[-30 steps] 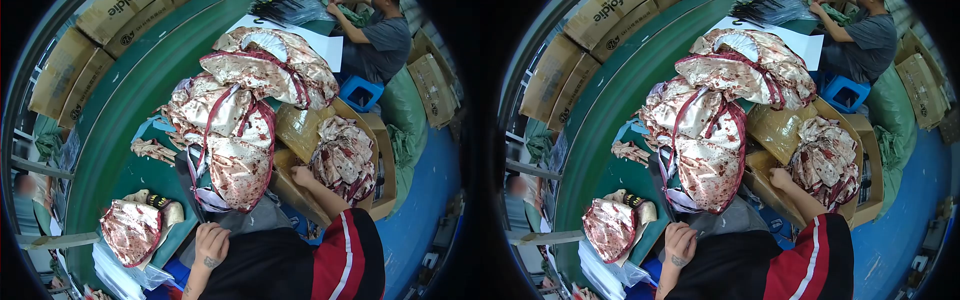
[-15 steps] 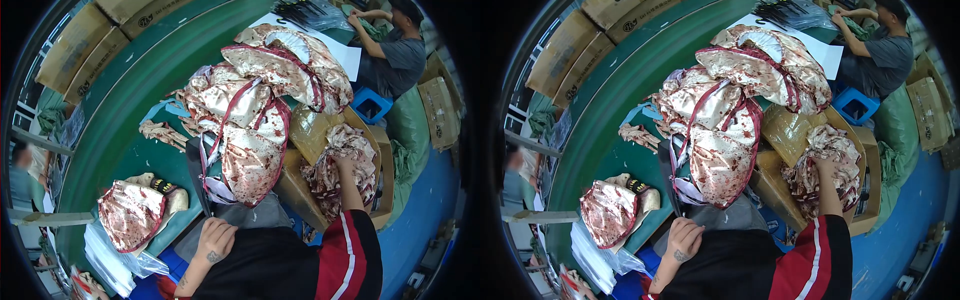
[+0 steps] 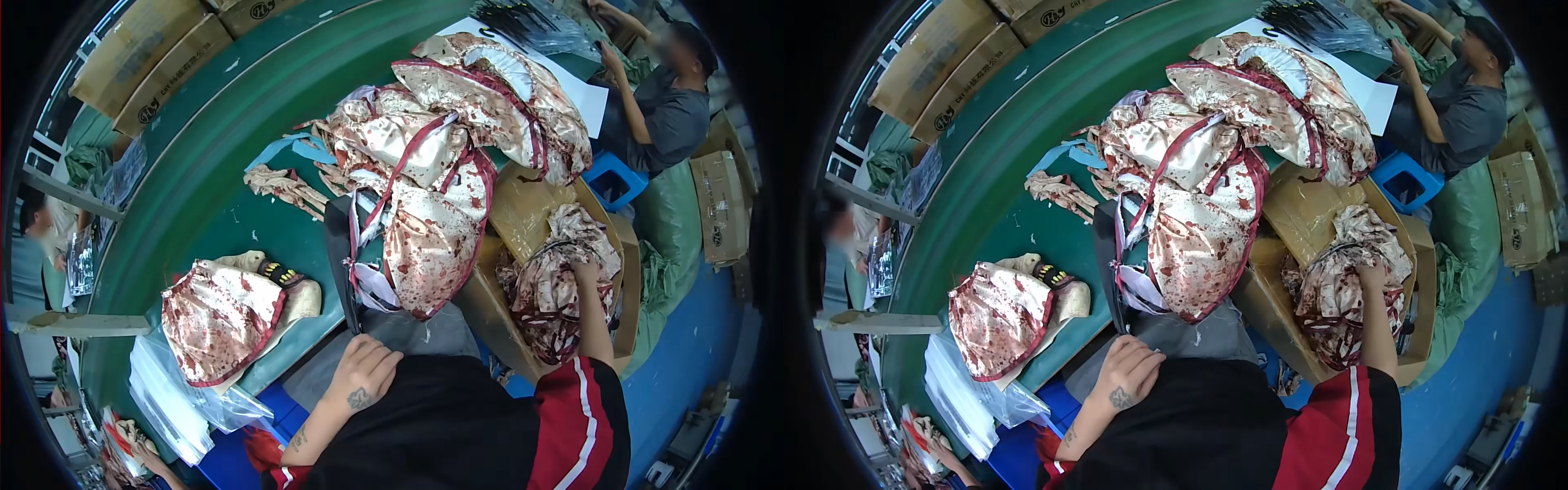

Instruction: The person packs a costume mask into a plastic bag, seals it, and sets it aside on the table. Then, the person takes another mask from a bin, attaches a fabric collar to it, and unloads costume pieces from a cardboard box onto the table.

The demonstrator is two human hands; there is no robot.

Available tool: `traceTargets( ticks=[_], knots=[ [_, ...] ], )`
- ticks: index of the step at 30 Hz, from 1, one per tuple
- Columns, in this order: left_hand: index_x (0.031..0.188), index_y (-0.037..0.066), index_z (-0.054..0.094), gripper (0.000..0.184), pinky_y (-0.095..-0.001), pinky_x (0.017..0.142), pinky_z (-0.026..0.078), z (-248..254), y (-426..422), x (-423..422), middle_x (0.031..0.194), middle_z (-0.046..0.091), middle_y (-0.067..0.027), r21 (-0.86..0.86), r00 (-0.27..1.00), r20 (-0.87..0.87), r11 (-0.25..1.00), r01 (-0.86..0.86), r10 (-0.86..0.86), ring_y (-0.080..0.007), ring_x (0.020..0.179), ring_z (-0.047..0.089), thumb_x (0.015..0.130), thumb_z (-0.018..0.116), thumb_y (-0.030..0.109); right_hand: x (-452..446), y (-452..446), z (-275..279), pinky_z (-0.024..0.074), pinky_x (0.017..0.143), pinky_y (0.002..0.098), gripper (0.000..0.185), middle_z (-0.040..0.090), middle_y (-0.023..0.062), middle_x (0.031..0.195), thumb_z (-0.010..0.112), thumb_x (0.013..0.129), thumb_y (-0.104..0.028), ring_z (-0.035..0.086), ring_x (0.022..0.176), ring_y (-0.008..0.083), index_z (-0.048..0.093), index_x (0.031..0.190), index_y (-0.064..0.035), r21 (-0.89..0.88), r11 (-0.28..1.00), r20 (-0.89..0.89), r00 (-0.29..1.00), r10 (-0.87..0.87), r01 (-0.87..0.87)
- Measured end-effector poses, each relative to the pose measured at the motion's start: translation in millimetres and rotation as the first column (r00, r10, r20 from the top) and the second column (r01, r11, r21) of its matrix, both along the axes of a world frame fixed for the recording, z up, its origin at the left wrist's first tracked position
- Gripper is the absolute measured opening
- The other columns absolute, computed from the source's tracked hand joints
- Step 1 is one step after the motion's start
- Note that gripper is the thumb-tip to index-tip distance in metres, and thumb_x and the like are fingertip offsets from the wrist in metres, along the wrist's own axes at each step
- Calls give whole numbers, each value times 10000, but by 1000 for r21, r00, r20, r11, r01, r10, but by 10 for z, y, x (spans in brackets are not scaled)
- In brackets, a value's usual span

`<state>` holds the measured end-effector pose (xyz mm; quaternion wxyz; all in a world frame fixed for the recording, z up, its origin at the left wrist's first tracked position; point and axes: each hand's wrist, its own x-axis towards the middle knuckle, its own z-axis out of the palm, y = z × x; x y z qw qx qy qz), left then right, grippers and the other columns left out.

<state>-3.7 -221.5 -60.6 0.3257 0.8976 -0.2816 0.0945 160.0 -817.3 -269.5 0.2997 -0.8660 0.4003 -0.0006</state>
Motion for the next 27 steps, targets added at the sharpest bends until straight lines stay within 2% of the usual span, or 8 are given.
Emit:
traceTargets(
  ticks=[4, 6, 9, 13, 16, 21, 23, 27],
  knots=[
    [969, 10, 661, 228, -382, 889, 468, 32, 1, 82, 904, 655, -93, -2, 999, 14, 1000, 32, -32, -250, 820, 610, 743, 686, -4, -30, -172, 189, 486, 898, 366, 728, 659, 222, 1187, 724, 644, -240, 623, 1082, 333, 582, 1331, -45, -206, 974, 31, 995, 97, -89],
    [970, 10, 661, 226, -381, 891, 468, 72, 14, 31, 903, 652, -95, 5, 998, 13, 999, 54, -54, -250, 815, 608, 746, 684, -2, -41, -133, 574, 450, 958, 377, 741, 649, 193, 1227, 719, 633, -328, 599, 1126, 340, 599, 1318, -70, -281, 955, -129, 990, 59, -93],
    [972, 10, 662, 223, -379, 893, 467, 61, 19, -27, 899, 649, -95, 17, 998, 18, 998, 59, -59, -249, 810, 605, 750, 682, 1, -14, -599, 740, 446, 969, 397, 743, 663, 173, 1199, 724, 627, -402, 608, 1101, 354, 622, 1299, -102, -391, 907, -145, 984, 106, -156],
    [974, 10, 662, 218, -374, 895, 466, 4, 41, 1, 891, 643, -95, 8, 994, 13, 995, 104, -104, -247, 804, 601, 756, 680, 5, -164, -1107, 1259, 510, 883, 385, 689, 665, 191, 1172, 743, 652, -355, 632, 1018, 378, 635, 1269, -67, -463, 865, -23, 978, 207, -194],
    [972, 11, 662, 213, -369, 894, 465, -39, 32, -54, 880, 637, -93, -48, 993, -7, 992, 116, -116, -244, 799, 599, 760, 679, 8, -323, -1372, 1870, 527, 797, 349, 669, 687, 211, 1068, 716, 672, -239, 642, 900, 303, 601, 1279, 16, -462, 874, 159, 955, 249, -151],
    [964, 13, 663, 202, -362, 891, 464, -15, -6, -43, 871, 632, -95, -42, 987, 43, 987, 157, -155, -244, 791, 594, 762, 676, 10, -449, -1391, 3109, 498, 720, 257, 604, 684, 128, 1017, 682, 759, -164, 619, 794, 179, 561, 1328, -1, -60, 967, 365, 897, 251, -247],
    [967, 13, 661, 204, -362, 893, 462, -29, -27, -47, 873, 630, -95, -45, 988, 53, 988, 149, -147, -244, 794, 592, 763, 674, 12, -435, -1314, 3565, 498, 681, 235, 430, 682, 118, 951, 550, 821, -73, 612, 760, 172, 596, 1242, -1, -143, 935, 416, 838, 353, -323],
    [975, 15, 658, 209, -361, 899, 455, -51, 38, -131, 876, 625, -95, -11, 988, 68, 990, 141, -140, -245, 802, 589, 766, 669, 20, -300, -1072, 4380, 493, 692, 237, 456, 677, 118, 970, 544, 800, -60, 606, 773, 174, 592, 1250, -3, -234, 900, 443, 783, 436, -369]
  ],
)
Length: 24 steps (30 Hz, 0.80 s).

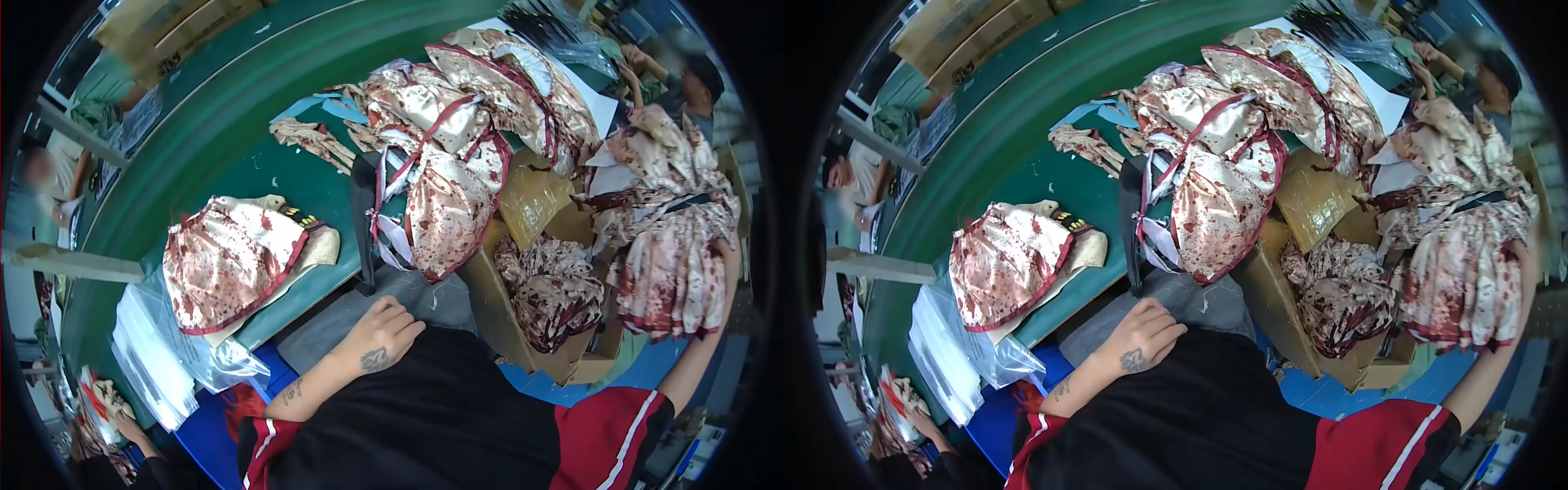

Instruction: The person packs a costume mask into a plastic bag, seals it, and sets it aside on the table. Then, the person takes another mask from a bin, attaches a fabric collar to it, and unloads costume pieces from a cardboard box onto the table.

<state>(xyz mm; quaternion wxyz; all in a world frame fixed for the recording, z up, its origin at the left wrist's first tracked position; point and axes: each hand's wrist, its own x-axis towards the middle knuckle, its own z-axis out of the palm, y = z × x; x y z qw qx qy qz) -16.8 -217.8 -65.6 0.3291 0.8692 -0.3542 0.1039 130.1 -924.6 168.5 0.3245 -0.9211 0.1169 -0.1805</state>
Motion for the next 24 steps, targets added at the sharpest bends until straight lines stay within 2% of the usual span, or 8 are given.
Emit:
traceTargets(
  ticks=[6, 12, 15, 17, 18, 21, 22, 24],
  knots=[
    [1000, 19, 653, 218, -360, 914, 441, 18, 65, -41, 892, 624, -89, 5, 999, -15, 1000, -29, 29, -250, 834, 588, 783, 658, 39, 679, 556, 897, 484, 716, 239, 509, 667, 117, 1008, 532, 760, -36, 592, 797, 178, 584, 1266, -8, -107, 982, 202, 963, 175, -156],
    [991, 36, 632, 188, -345, 906, 425, -56, 75, -102, 857, 594, -78, 7, 995, 48, 997, -83, 82, -240, 815, 567, 806, 633, 70, 1958, 1363, 1184, 474, 739, 241, 565, 657, 117, 1047, 521, 720, -11, 579, 822, 182, 576, 1282, -12, -202, 902, 269, 864, 425, -381],
    [969, 49, 613, 155, -332, 891, 415, -42, 109, -111, 814, 563, -72, 1, 985, 73, 987, -158, 157, -229, 777, 546, 819, 612, 91, 2811, 1960, 983, 469, 751, 243, 594, 652, 116, 1066, 515, 699, 2, 572, 835, 184, 572, 1290, -14, -260, 785, 209, 761, 614, -562],
    [985, 38, 633, 179, -341, 906, 424, -68, 128, -150, 856, 596, -75, 21, 983, 12, 983, -184, 183, -236, 809, 569, 810, 632, 78, 3208, 2480, 633, 466, 758, 244, 613, 648, 116, 1078, 511, 686, 10, 567, 843, 185, 569, 1296, -16, -274, 683, 85, 690, 718, -677],
    [993, 33, 642, 192, -345, 913, 428, -82, 136, -161, 877, 613, -77, 32, 980, -22, 980, -195, 196, -240, 825, 580, 805, 641, 71, 3202, 2866, 444, 469, 749, 247, 608, 646, 123, 1076, 511, 673, 19, 569, 837, 189, 577, 1276, -19, -201, 699, -71, 722, 688, -686],
    [999, 28, 651, 202, -349, 920, 432, -76, 158, -155, 897, 629, -78, 48, 972, -61, 974, -224, 226, -243, 839, 591, 801, 651, 63, 3004, 3703, -175, 425, 560, 251, 613, 591, 68, 745, 506, 708, 49, 496, 593, 150, 567, 1300, -99, -33, 820, -272, 794, 543, -572],
    [997, 28, 650, 199, -349, 920, 432, -69, 160, -143, 895, 628, -78, 49, 971, -59, 972, -231, 233, -242, 838, 591, 800, 651, 62, 3143, 3659, -306, 425, 560, 251, 613, 591, 68, 745, 506, 708, 49, 496, 593, 150, 567, 1300, -99, -26, 815, -274, 788, 551, -579],
    [992, 28, 649, 195, -348, 919, 432, -68, 151, -118, 892, 627, -78, 50, 968, -63, 970, -240, 243, -239, 835, 592, 800, 651, 60, 3443, 3464, -520, 371, 519, 226, 651, 530, 30, 644, 478, 738, 57, 421, 534, 102, 521, 1354, -147, 230, 704, -120, 698, 706, -672]
  ],
)
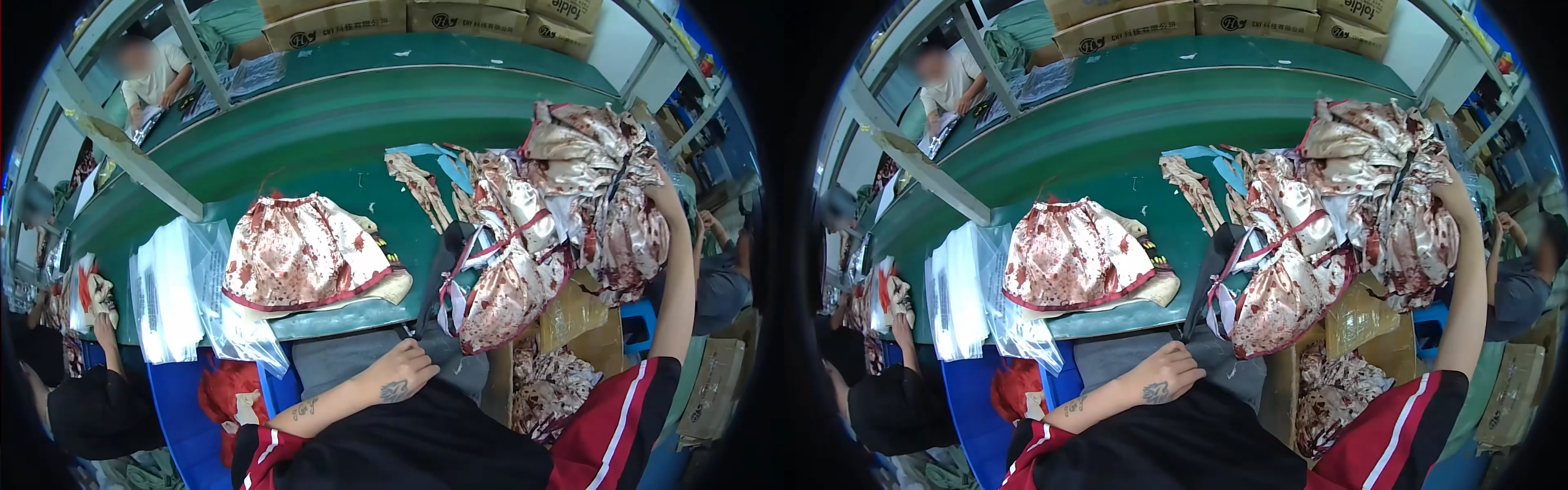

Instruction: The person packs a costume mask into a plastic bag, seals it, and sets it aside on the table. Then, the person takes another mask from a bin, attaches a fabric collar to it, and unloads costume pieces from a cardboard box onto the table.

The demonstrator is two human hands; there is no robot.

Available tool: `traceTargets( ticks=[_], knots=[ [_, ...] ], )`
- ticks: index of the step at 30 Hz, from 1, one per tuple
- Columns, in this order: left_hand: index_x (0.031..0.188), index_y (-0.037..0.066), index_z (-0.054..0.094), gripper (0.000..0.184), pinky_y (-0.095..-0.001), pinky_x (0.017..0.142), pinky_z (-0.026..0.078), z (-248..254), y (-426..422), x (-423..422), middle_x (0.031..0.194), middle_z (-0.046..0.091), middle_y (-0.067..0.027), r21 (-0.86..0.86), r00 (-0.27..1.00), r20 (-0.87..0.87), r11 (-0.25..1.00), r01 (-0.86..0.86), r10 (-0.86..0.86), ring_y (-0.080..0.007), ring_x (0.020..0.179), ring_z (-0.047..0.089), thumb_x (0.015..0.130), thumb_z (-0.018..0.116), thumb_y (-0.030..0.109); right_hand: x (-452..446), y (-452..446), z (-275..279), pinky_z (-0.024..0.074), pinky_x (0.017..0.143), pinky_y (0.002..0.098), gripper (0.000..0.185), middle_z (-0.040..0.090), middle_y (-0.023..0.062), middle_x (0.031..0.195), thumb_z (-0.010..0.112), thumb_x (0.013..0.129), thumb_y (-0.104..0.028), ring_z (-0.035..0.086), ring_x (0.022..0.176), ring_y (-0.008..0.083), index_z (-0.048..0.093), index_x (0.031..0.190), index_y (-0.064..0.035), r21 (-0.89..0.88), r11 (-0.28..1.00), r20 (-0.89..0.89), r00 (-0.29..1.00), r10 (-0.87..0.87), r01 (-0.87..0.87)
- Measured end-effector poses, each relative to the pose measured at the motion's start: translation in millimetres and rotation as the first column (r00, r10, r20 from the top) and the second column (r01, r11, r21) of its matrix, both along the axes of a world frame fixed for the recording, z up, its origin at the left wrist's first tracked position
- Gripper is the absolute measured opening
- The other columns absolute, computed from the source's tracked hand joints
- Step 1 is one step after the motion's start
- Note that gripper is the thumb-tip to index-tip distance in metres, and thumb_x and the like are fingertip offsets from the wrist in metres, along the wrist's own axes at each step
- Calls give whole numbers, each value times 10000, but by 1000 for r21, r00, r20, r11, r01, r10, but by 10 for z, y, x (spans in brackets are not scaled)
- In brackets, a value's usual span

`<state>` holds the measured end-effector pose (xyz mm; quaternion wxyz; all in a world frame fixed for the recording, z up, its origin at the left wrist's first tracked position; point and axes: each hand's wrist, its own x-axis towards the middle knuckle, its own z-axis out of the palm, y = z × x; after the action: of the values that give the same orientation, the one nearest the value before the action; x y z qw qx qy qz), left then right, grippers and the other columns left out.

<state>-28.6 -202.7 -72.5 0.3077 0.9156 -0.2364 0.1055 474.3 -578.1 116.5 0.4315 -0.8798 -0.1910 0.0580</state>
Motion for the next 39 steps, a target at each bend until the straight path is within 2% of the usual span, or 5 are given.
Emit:
traceTargets(
  ticks=[21, 25, 31, 34, 39],
  knots=[
    [970, 23, 654, 184, -350, 900, 444, 29, -144, 161, 877, 626, -88, -10, 996, -54, 997, 72, -73, -234, 794, 592, 786, 657, 14, -649, -502, 116, 439, 972, 313, 504, 643, 58, 1249, 635, 919, -166, 598, 1108, 213, 521, 1403, -88, -18, 1000, 314, 949, -12, 19],
    [962, 16, 659, 185, -352, 896, 448, 28, -144, 190, 881, 632, -93, -38, 995, -54, 996, 81, -83, -239, 786, 598, 778, 668, 4, -1355, -468, 39, 465, 928, 308, 288, 672, 85, 1169, 623, 935, -141, 627, 1035, 231, 653, 1202, -36, -223, 906, 931, 354, 89, 360],
    [960, 8, 660, 188, -355, 902, 448, 36, -231, 209, 891, 637, -95, -29, 985, -118, 992, 126, -128, -242, 796, 603, 773, 672, 4, -2764, -653, -1921, 452, 603, 336, 135, 617, 105, 796, 608, 750, 25, 527, 641, 245, 618, 879, -11, -186, 937, 818, 576, -18, 294],
    [958, 8, 661, 183, -356, 903, 448, 93, -283, 227, 890, 639, -95, 26, 978, -139, 987, 161, -156, -243, 794, 604, 775, 670, 5, -3173, -985, -3105, 479, 642, 365, 171, 657, 148, 831, 569, 823, -32, 581, 674, 292, 641, 970, 18, -281, 770, 196, 820, -538, 573],
    [965, 22, 650, 196, -346, 906, 441, 95, -487, 283, 892, 628, -88, 89, 966, -167, 973, 215, -199, -240, 808, 595, 770, 668, 22, -3481, -1431, -4687, 513, 864, 465, 553, 644, 264, 1122, 616, 836, -158, 626, 987, 441, 490, 1352, -3, -497, 773, 13, 894, -447, 394]
  ],
)
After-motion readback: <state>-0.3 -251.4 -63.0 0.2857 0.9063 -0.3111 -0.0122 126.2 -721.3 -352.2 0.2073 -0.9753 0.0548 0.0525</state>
